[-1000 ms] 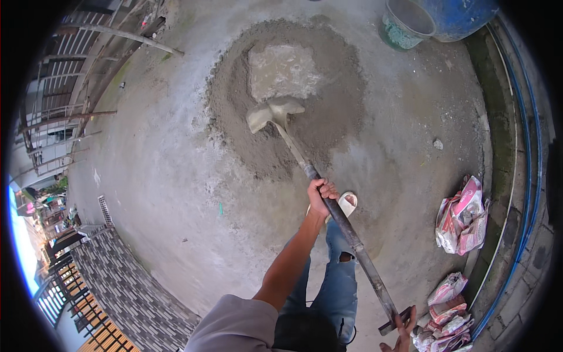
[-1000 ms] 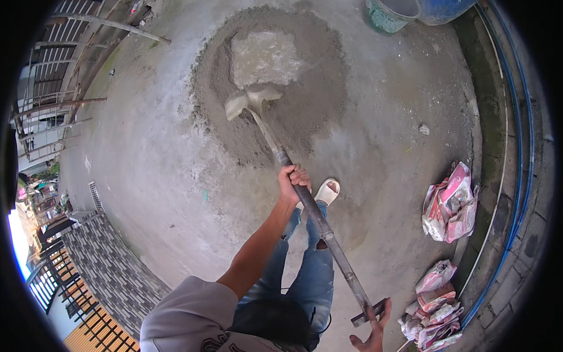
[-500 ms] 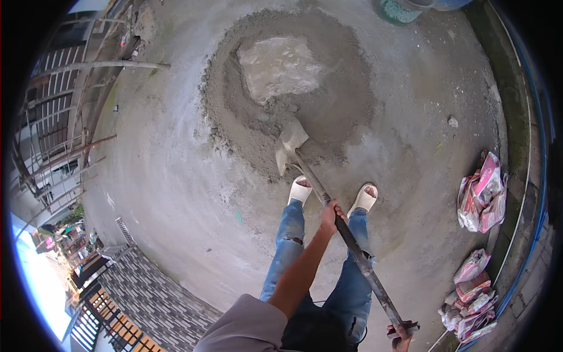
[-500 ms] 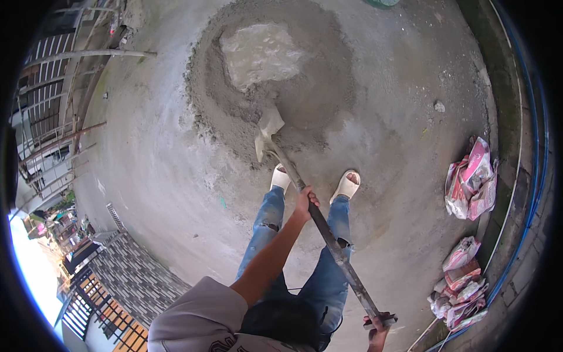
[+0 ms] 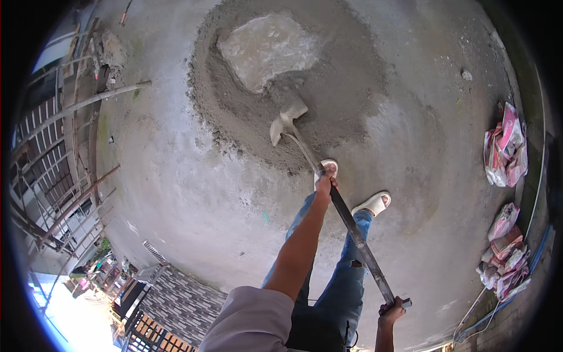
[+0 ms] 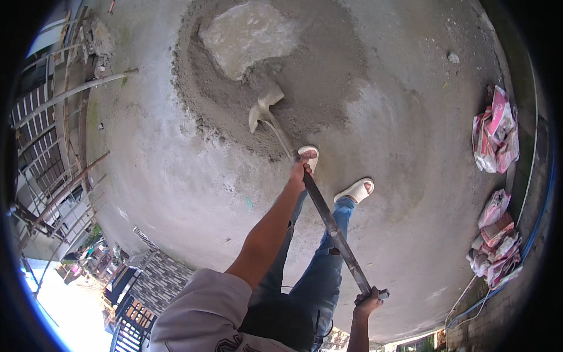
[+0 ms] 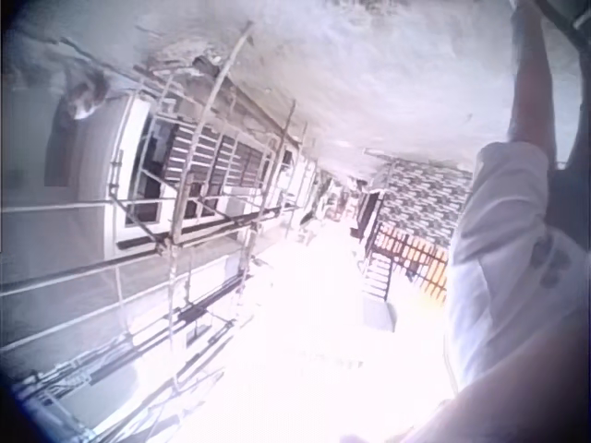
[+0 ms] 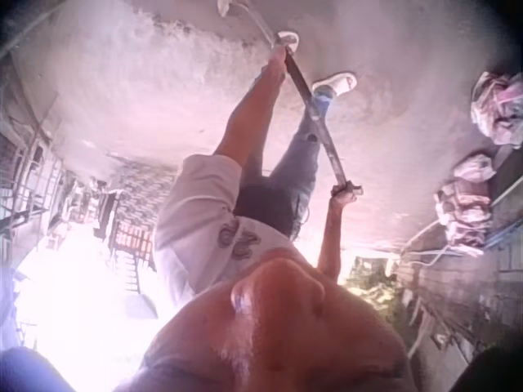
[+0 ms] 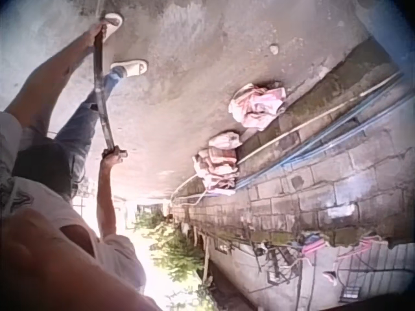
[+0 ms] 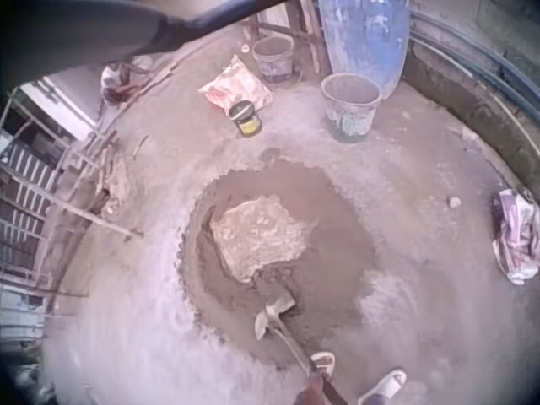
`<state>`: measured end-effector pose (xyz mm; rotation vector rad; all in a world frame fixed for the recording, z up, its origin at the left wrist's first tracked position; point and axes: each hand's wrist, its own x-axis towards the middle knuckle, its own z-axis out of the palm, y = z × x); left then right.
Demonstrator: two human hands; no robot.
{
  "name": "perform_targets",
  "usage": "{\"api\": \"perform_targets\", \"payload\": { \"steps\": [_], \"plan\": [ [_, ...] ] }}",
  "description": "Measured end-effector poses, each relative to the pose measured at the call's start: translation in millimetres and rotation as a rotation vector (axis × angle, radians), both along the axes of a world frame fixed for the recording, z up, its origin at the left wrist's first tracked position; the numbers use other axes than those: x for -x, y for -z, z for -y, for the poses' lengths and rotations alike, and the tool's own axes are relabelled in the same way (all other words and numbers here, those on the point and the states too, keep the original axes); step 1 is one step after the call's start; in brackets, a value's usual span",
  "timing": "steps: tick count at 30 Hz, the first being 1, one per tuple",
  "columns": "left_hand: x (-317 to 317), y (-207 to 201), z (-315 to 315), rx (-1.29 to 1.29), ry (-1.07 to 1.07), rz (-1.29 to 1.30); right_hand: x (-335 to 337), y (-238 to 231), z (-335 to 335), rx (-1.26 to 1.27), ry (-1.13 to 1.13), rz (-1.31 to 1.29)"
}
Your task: Mixing cement and sand with water using a shovel and bucket.
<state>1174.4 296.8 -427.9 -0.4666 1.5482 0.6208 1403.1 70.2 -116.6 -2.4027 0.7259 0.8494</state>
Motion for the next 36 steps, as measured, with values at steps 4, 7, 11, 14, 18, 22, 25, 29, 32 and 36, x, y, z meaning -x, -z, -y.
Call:
{"api": "perform_targets", "payload": {
  "steps": [4,7,11,14,18,22,25,29,32,36],
  "plan": [
    [29,-25,-59,-0.099,0.028,0.028,37,-8,-44,-0.095,0.057,-0.072],
    [54,-59,-108,-0.208,-0.086,0.128,56,-28,-67,-0.279,-0.173,-0.038],
    [77,-96,-123,-0.406,-0.386,0.526,49,-48,-67,-0.544,-0.732,0.177],
    [109,-110,-128,-0.606,-0.559,0.784,36,-48,-79,-0.713,-0.981,0.164],
    [147,-128,-164,-0.536,-0.209,-0.043,76,-19,-136,-1.018,-1.235,-0.115],
    [199,-80,-162,-0.400,0.437,-0.576,172,9,-168,-1.039,-1.187,-0.329],
    [182,-68,-152,-0.375,0.424,-0.533,161,-7,-160,-0.933,-1.076,-0.344],
    [118,-73,-128,-0.389,0.370,-0.411,113,-18,-124,-0.845,-1.207,-0.213],
    [83,-82,-115,-0.388,0.437,-0.424,90,-31,-109,-0.827,-1.087,-0.225],
    [30,-111,-97,-0.421,0.480,-0.379,38,-50,-80,-0.806,-0.924,-0.179]
  ]
}}
